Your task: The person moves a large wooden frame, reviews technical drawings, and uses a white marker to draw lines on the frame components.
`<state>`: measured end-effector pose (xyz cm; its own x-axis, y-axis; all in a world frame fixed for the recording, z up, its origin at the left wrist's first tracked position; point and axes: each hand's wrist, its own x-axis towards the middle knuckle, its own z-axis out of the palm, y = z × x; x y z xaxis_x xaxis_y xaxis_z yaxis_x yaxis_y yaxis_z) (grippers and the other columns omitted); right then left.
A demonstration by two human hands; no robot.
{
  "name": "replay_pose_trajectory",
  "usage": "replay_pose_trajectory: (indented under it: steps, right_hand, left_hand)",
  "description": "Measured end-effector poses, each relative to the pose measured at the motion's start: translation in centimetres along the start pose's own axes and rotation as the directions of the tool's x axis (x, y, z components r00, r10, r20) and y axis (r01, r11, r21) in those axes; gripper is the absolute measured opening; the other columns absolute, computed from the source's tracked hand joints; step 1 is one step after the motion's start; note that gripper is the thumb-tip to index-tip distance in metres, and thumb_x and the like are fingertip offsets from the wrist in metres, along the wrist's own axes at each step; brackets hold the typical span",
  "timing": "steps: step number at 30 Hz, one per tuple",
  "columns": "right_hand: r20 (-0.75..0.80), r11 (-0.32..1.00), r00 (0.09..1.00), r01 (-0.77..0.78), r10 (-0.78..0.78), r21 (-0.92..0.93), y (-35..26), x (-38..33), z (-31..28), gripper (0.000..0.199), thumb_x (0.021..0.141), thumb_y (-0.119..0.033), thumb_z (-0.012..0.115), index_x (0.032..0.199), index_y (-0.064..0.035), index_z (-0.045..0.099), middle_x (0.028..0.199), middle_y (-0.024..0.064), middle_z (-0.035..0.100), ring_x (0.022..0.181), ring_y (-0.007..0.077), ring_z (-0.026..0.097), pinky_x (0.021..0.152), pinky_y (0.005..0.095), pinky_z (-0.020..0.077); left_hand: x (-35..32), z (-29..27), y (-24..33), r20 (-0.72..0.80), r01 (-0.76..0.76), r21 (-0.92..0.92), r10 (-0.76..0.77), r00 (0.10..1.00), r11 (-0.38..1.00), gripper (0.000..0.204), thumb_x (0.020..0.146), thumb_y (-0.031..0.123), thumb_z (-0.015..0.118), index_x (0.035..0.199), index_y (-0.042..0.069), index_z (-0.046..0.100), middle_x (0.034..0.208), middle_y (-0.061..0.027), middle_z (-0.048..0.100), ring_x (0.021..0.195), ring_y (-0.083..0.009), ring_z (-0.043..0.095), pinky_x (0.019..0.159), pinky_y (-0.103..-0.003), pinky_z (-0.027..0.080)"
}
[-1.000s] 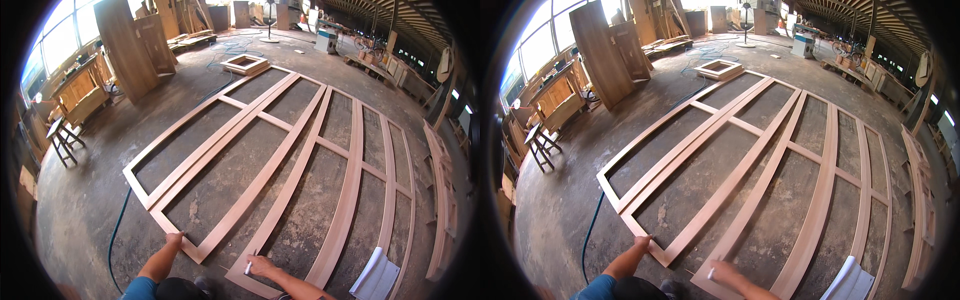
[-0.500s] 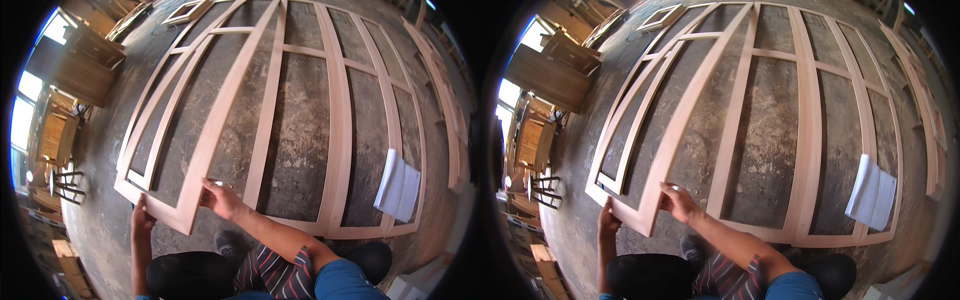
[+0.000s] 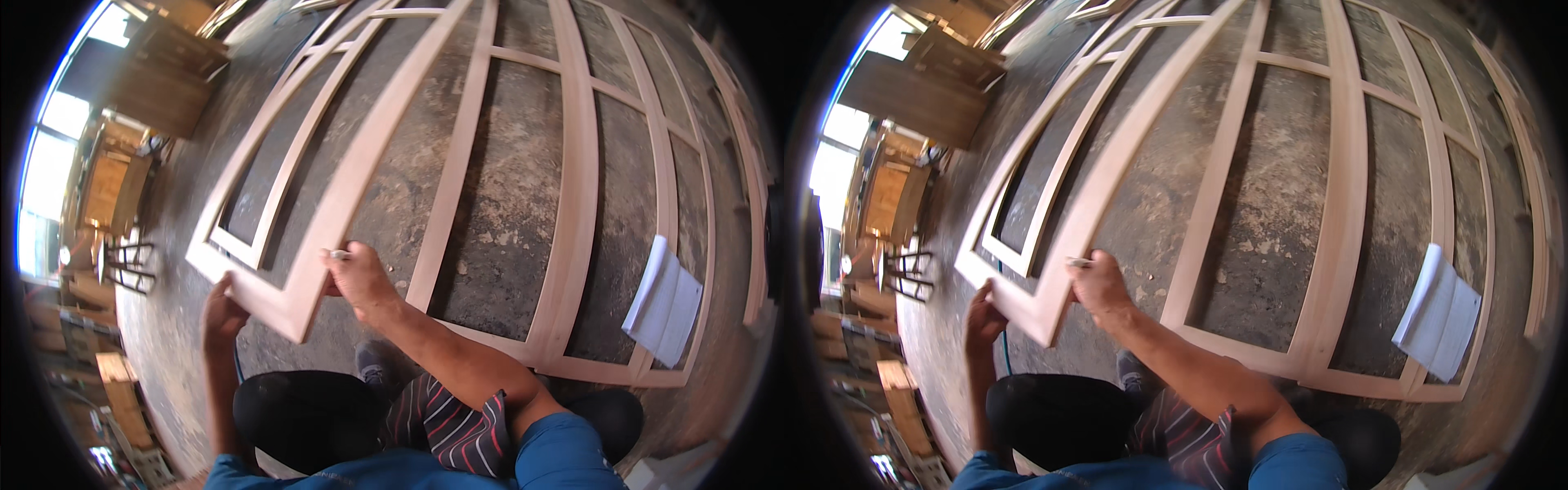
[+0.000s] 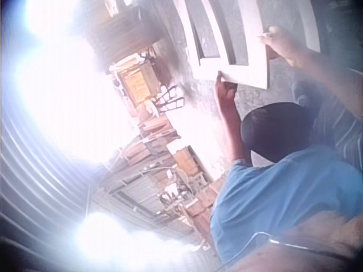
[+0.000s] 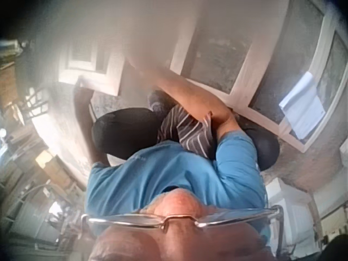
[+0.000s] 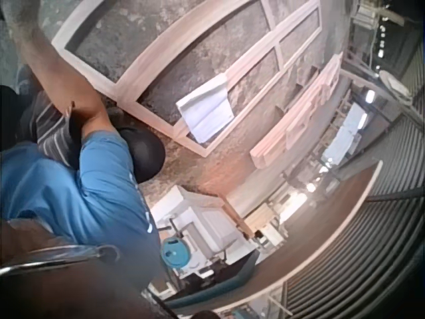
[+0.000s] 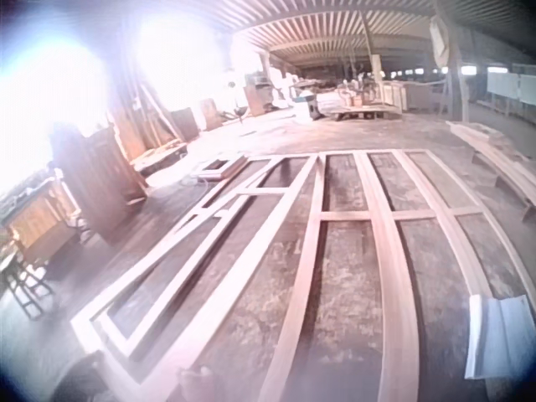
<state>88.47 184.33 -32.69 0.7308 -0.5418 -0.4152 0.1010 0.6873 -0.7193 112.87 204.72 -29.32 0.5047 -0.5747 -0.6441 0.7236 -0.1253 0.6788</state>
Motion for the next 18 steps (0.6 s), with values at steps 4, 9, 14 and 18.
replay_pose_trajectory:
  steps: [4,9,14,18]
  right_hand:
    - [-0.14,0.997,0.99,0.002,-0.012,-0.071,12.2,4.1,-5.1,0.012,0.092,-0.011,0.061,0.098,-0.0001,0.059,0.083,0.0044,0.062,0.064,0.014,0.062,0.057,0.0278,0.0548]
    - [-0.176,0.807,0.965,0.055,-0.194,-0.588,17.7,4.3,-9.8,0.013,0.088,-0.004,0.062,0.1,0.0001,0.06,0.075,0.0007,0.059,0.067,0.0082,0.057,0.055,0.025,0.0472]
    - [-0.101,0.504,0.931,0.098,-0.352,-0.858,13.1,3.2,-9.7,0.024,0.088,-0.009,0.061,0.109,0.0005,0.054,0.101,0.0221,0.064,0.092,0.0392,0.063,0.081,0.0443,0.0499]
    - [0.14,0.038,0.835,0.188,-0.532,-0.981,13.1,4.9,-12.3,0.043,0.083,-0.007,0.066,0.122,-0.0021,0.048,0.127,0.0238,0.054,0.119,0.0442,0.05,0.101,0.0495,0.0405]
  left_hand:
    - [5.1,-2.0,-8.5,-0.26,0.014,0.038,-0.004,0.965,0.999,0.05,0.097,0.034,0.056,0.132,0.001,0.046,0.121,-0.0166,0.058,0.108,-0.0333,0.058,0.096,-0.051,0.047]
    - [13.4,-6.5,-16.6,-0.195,0.149,-0.114,-0.169,0.966,0.982,0.053,0.098,0.032,0.054,0.137,0.0,0.04,0.13,-0.0202,0.053,0.117,-0.0378,0.054,0.096,-0.059,0.046]
    - [14.4,-11.7,-17.3,-0.494,0.245,0.263,-0.088,0.865,0.933,0.052,0.092,0.035,0.06,0.123,-0.005,0.053,0.105,-0.026,0.064,0.099,-0.04,0.064,0.075,-0.049,0.057]
    - [16.5,-11.3,-11.3,-0.204,0.187,0.977,0.693,0.692,0.101,0.046,0.085,0.029,0.067,0.115,-0.004,0.057,0.1,-0.0235,0.066,0.096,-0.0393,0.064,0.081,-0.047,0.052]
